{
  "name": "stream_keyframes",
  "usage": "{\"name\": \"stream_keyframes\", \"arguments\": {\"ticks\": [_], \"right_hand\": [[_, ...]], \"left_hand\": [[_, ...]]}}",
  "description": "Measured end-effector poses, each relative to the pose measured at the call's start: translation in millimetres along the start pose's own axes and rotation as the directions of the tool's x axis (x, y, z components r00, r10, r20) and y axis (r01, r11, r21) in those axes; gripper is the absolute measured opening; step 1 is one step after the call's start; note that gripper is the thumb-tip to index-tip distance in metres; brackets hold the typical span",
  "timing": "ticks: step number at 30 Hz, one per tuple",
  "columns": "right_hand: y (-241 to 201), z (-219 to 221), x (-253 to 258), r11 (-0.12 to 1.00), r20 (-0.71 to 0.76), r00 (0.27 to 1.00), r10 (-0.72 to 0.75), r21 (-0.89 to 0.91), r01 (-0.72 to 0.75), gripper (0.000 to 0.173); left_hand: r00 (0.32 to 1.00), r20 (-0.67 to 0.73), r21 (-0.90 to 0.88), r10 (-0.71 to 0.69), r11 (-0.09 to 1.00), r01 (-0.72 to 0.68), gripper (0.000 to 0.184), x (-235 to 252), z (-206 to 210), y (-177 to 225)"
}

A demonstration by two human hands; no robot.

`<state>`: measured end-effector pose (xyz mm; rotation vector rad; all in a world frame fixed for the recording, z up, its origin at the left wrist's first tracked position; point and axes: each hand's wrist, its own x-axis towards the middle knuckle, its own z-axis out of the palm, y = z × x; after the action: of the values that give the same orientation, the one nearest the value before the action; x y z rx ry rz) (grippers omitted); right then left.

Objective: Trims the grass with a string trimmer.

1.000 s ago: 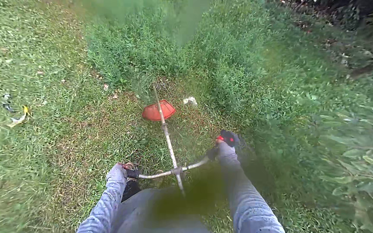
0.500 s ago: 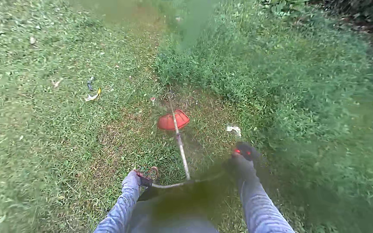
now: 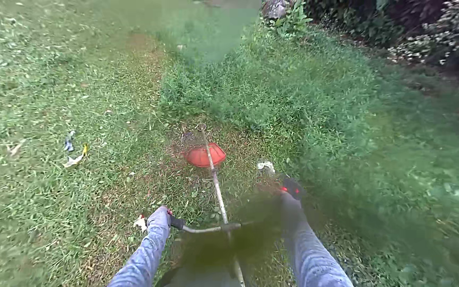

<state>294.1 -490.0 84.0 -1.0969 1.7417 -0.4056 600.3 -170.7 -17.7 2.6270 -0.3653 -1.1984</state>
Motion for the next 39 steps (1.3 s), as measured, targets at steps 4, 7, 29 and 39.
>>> {"name": "stream_keyframes", "arguments": {"ticks": [4,7,29,39], "right_hand": [[40,-76,15,0.945,-0.21,0.977,-0.047,0.307,0.112,0.031],[42,-131,25,0.955,-0.329,0.941,0.08,0.297,0.023,0.031],[-74,-172,128,0.976,-0.275,0.961,0.038,0.218,0.024,0.033],[-174,-56,124,0.996,-0.052,0.996,-0.066,-0.068,0.063,0.035]], "left_hand": [[0.98,0.134,0.219,0.146,0.96,-0.173,0.029,6,10,106],[0.943,0.222,0.335,0.246,0.889,-0.311,0.031,14,40,184],[0.972,0.177,0.41,0.152,0.887,-0.214,0.037,27,51,318],[0.995,0.1,0.195,0.009,0.98,-0.028,0.041,65,18,227]]}}
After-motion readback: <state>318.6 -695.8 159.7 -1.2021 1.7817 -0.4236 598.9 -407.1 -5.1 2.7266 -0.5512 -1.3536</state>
